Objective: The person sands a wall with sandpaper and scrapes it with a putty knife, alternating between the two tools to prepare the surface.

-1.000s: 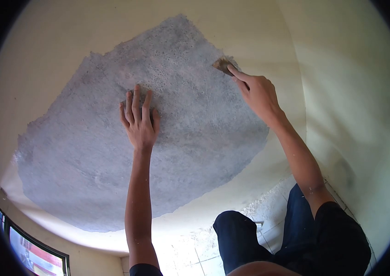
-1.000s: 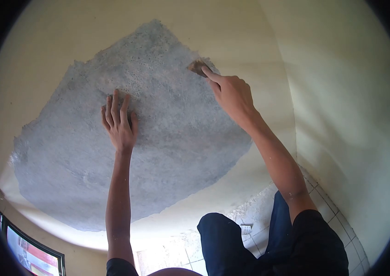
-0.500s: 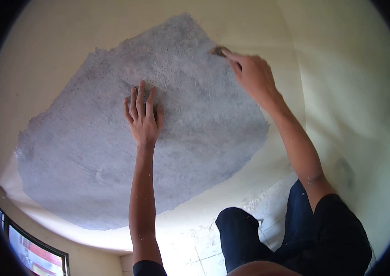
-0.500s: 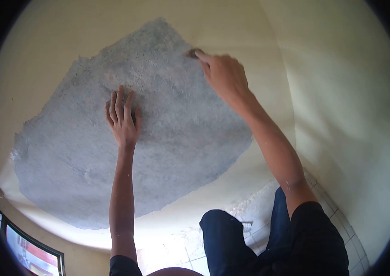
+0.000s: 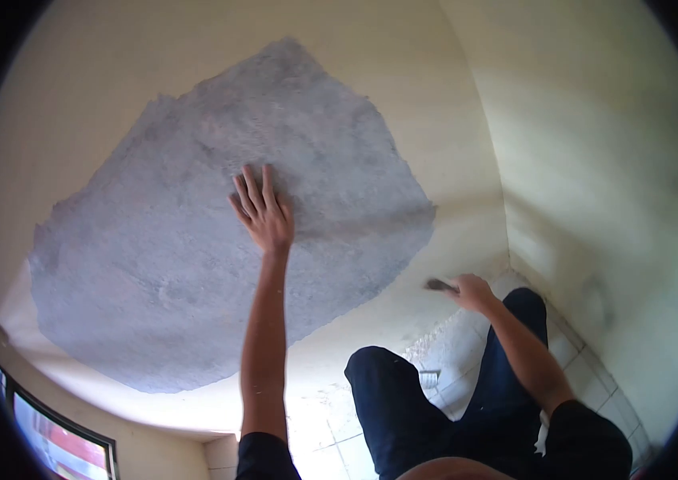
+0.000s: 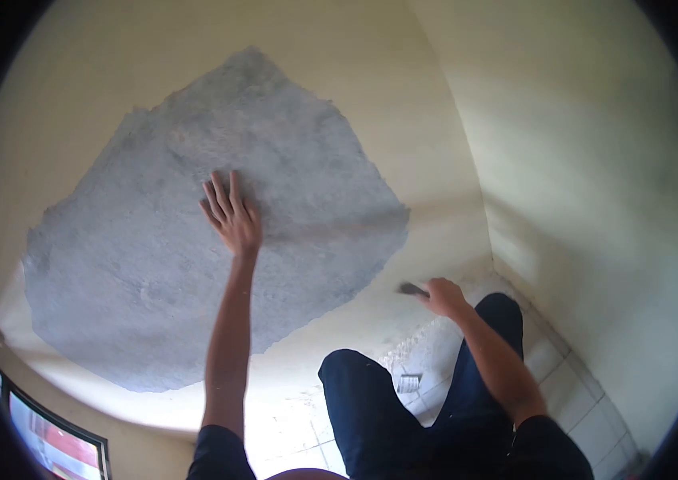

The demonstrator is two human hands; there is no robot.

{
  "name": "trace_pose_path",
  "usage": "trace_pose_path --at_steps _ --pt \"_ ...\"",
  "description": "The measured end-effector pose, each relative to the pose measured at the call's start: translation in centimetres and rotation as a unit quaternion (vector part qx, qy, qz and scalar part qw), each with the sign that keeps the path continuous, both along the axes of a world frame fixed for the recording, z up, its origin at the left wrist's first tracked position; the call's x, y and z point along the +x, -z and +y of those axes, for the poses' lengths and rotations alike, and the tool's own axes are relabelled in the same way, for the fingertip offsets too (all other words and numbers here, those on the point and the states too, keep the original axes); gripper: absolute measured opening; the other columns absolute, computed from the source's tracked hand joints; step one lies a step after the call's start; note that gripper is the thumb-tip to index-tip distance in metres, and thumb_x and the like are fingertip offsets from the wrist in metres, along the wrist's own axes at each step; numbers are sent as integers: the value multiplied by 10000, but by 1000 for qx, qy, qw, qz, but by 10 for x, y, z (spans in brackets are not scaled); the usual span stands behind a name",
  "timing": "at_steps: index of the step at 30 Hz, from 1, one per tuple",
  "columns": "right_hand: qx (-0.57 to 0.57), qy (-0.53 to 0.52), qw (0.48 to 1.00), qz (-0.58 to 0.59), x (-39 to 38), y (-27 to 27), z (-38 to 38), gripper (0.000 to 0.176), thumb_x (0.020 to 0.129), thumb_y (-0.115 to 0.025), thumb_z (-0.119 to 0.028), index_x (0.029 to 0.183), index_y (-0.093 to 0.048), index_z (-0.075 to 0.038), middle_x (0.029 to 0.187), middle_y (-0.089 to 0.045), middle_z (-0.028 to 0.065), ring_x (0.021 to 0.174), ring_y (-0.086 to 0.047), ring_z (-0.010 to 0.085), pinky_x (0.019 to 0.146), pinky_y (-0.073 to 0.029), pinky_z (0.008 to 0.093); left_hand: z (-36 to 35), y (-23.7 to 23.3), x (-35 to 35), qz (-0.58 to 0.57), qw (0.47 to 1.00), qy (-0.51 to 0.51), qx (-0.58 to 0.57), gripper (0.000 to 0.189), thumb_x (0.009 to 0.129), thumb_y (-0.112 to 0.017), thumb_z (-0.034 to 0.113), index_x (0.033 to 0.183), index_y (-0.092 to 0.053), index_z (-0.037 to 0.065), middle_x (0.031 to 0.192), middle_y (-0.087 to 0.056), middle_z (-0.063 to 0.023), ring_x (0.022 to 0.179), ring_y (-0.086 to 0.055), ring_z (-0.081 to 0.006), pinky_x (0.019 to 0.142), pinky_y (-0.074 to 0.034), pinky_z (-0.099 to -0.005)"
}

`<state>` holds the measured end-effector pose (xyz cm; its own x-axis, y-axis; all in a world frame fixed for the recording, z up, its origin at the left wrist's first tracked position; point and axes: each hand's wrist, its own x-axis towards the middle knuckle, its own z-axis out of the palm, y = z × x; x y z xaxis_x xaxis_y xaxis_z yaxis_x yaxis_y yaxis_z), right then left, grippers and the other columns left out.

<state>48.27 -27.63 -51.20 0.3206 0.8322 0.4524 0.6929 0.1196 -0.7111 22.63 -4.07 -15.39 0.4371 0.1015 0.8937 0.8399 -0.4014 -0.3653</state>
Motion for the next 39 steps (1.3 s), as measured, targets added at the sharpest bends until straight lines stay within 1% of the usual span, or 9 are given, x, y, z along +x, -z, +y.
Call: trace_pose_path --at_steps 3,8,10,12,14,17,22,35,39 --pt "-165 -49 970 169 0 -108 -58 441 983 -683 -264 1388 -659 -91 1141 -751 215 1036 -727 399 913 -557 456 -26 91 37 5 992 15 -124 605 1072 -484 303 1654 -334 246 1754 -146 -165 1609 -154 -403 1293 -39 -642" --pt "-65 43 992 94 56 -15 -56 357 963 -696 -293 1270 -721 -114 990 -756 194 934 -724 409 834 -555 488 -89 278 66 381 881 8 -281 638 987 -586 503 1590 -462 339 1771 -115 -117 1619 -16 -442 1239 -19 -742" --pt "-152 87 983 46 80 -4 -70 312 957 -695 -301 1196 -739 -104 954 -747 197 931 -719 413 825 -551 503 -59 395 65 474 584 -27 -659 576 1003 -556 547 1522 -558 297 1621 -478 -130 1490 -445 -400 1147 -336 -681" --pt "-145 103 981 80 89 -6 -78 289 954 -691 -302 1145 -735 -89 966 -745 201 955 -712 419 835 -551 511 -114 419 61 210 312 -147 -915 534 1054 -526 524 1438 -638 170 1437 -658 -98 1299 -643 -275 948 -551 -527" --pt "-145 113 978 100 95 -13 -82 278 951 -686 -299 1117 -733 -80 977 -742 206 974 -705 424 844 -551 517 -126 499 29 159 219 -103 -957 559 1046 -543 530 1409 -656 121 1469 -631 -110 1284 -650 -282 961 -570 -492" --pt "-142 123 977 96 94 -12 -79 266 947 -676 -279 1109 -731 -76 990 -739 209 991 -699 429 854 -553 522 -155 560 -10 379 489 104 -779 475 1065 -555 408 1424 -645 111 1456 -624 -159 1268 -649 -309 960 -591 -448" --pt "-161 107 980 45 87 5 -52 238 939 -650 -233 1085 -733 -64 1010 -741 209 1015 -695 431 874 -554 520 -159 559 -28 214 347 188 -893 438 1062 -548 281 1435 -621 63 1401 -651 -156 1183 -675 -262 989 -573 -410" --pt "-194 -4 979 67 68 2 -34 463 956 -685 -184 1394 -621 -49 1044 -759 231 976 -729 347 872 -576 442 -197 331 -36 -44 535 273 -798 456 1119 -517 284 1501 -529 35 1369 -680 -183 1243 -667 -273 1085 -502 -381" --pt "-171 -58 982 50 78 34 -25 441 980 -672 -135 1388 -614 21 910 -767 158 736 -722 190 734 -575 345 -247 275 -100 -290 408 304 -810 523 1133 -434 344 1551 -472 31 1465 -609 -183 1329 -607 -298 1132 -466 -436"
